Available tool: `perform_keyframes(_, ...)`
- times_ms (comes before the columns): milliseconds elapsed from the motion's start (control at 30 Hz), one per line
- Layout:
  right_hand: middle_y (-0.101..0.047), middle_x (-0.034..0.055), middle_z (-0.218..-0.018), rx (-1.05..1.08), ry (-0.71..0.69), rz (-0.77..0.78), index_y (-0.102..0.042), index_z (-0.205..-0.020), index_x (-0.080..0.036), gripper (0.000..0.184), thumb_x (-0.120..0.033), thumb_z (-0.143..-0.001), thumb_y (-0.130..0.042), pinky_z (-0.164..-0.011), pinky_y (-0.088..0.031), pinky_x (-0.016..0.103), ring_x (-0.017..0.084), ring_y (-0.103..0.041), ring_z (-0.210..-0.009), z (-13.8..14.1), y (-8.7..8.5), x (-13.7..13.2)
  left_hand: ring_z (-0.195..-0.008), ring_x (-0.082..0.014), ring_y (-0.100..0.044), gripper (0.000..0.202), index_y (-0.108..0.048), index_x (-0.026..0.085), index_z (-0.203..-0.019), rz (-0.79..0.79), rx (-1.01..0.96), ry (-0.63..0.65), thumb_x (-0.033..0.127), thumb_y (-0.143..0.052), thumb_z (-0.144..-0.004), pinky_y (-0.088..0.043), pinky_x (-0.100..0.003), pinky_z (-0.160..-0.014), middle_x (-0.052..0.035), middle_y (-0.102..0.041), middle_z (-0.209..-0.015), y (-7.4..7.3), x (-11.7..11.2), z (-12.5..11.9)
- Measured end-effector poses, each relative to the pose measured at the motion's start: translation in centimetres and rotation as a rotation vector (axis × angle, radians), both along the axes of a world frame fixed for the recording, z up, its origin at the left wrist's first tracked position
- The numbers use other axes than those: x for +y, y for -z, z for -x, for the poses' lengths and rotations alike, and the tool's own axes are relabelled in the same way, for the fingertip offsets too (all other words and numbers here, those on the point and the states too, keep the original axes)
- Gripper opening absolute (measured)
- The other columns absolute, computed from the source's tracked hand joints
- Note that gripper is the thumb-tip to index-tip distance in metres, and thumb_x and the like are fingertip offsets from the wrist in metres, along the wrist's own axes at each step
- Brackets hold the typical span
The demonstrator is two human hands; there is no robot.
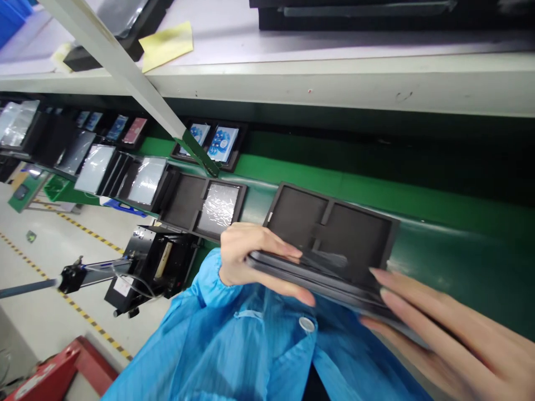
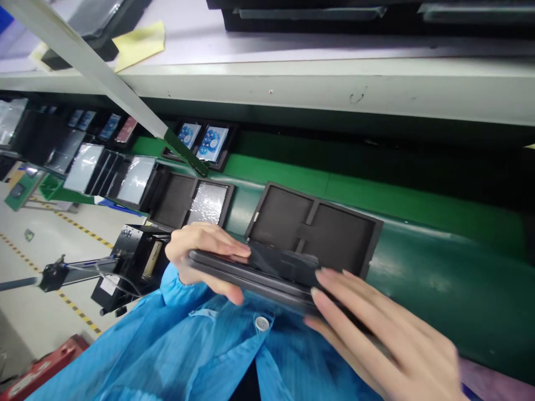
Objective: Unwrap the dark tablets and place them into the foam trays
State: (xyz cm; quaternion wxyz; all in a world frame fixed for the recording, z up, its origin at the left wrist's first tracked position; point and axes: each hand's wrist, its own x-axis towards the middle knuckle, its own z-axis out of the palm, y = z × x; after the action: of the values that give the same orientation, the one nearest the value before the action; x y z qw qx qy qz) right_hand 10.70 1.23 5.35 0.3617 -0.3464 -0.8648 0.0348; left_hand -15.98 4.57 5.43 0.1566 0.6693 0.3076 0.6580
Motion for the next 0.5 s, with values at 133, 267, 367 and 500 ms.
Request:
perform_keyframes(133,-0.075,0.0118,-0.115,-0.017,-0.046,0.066,-0.051,-0.148,-0.012,0.05,-0.023,-0.099,-0.058,-0.074,-0.062,0.034,0.025,-0.076,-0.093,2.4,-0.1,2.2,-0.066,-0.0143,-0.076,0.036,-0.065,0.017,-0.084,-0.058,0.395,0.027,0.048,-0.082,-0.08,-0.057,-0.021,-0.058,-0.0013,-0.079,-0.077,-2.1,-0.4,-2.7)
perform_keyframes(267,-0.078,0.0077,-0.104,0.307,-0.118,0.164,-0.069,-0.12,-0.02,0.028,-0.019,-0.093,-0.068,-0.071,-0.063,0.031,0.024,-0.077,-0.086,2.4,2.5,3.3,-0.077,-0.0167,-0.074,0.04,-0.065,0.016,-0.095,-0.072,0.51,0.012,0.052,-0.079,-0.082,-0.058,-0.026,-0.071,-0.0042,-0.076,-0.084,-3.6,0.1,-2.2)
perform_keyframes(367,-0.079,0.0084,-0.098,0.534,-0.151,0.245,-0.071,-0.114,-0.019,0.025,-0.021,-0.089,-0.073,-0.066,-0.064,0.036,0.027,-0.077,-0.085,1.5,4.2,3.2,-0.096,-0.0239,-0.073,0.049,-0.065,0.016,-0.113,0.055,0.585,0.057,0.054,-0.075,-0.084,-0.059,-0.038,-0.087,-0.0108,-0.074,-0.099,-2.9,0.5,0.4)
perform_keyframes(500,-0.079,0.008,-0.089,0.795,-0.084,0.407,-0.075,-0.102,-0.023,0.021,-0.039,-0.097,-0.062,-0.066,-0.066,0.046,0.032,-0.077,-0.085,1.3,4.7,2.2,-0.089,-0.0227,-0.074,0.036,-0.067,0.015,-0.116,0.206,0.389,0.261,0.044,-0.065,-0.095,-0.061,-0.034,-0.077,-0.0114,-0.075,-0.094,-0.2,0.2,2.1)
